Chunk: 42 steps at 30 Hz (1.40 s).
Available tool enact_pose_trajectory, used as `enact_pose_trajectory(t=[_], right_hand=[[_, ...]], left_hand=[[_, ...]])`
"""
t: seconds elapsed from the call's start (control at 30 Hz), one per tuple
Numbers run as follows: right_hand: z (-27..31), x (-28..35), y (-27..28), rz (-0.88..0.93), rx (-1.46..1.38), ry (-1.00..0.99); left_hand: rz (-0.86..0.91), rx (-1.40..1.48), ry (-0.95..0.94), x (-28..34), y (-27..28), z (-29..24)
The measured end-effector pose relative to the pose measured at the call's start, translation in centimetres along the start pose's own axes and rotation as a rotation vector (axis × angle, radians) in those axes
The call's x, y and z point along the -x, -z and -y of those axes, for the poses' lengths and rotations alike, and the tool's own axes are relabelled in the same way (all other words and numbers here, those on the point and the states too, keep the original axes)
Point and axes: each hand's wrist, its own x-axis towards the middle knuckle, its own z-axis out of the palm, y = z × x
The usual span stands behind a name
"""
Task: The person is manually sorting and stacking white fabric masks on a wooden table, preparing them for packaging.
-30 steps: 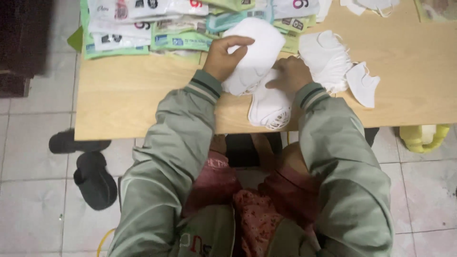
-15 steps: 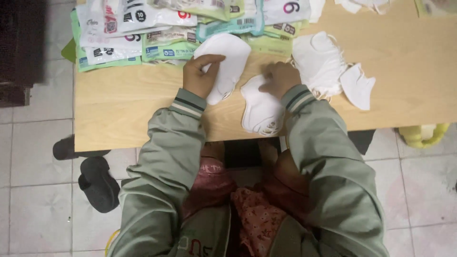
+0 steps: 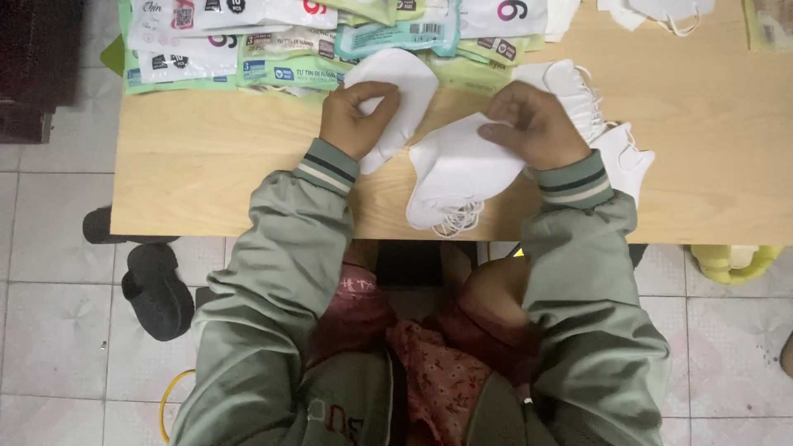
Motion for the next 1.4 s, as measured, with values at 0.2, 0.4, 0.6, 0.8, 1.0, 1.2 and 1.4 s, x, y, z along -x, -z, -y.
enact_pose_trajectory(t=[0.2, 0.4, 0.6, 0.8, 1.0, 1.2, 1.4], right_hand=[[-2.7, -2.7, -3.6, -0.054, -0.167, 0.181], [-1.5, -3.0, -5.1, -0.164, -0.117, 0.225], [-4.2, -2.8, -4.3, -0.352, 0.124, 0.2], [-7.5, -2.1, -5.3, 0.052, 0.626, 0.179], [-12.1, -2.0, -5.5, -0.138, 0.917, 0.26], [-13.3, -1.0, -5.0, -0.09, 0.727, 0.267], [-12.7, -0.3, -5.6, -0.116, 0.719, 0.047]], left_hand=[[0.203, 0.312, 0.037, 3.0, -2.0, -6.0], [0.237, 0.336, -0.068, 1.6, -4.0, -0.6], [0.084, 0.208, -0.081, 0.5, -1.1, 0.6], [0.033, 0.311, -0.023, 1.4, 0.8, -0.5], [-0.055, 0.354, -0.104, 2.1, 0.4, 0.0], [-0.14, -0.212, -0.181, 3.2, -0.7, 4.0], [0.001, -0.152, -0.098, 2.5, 1.4, 5.3]])
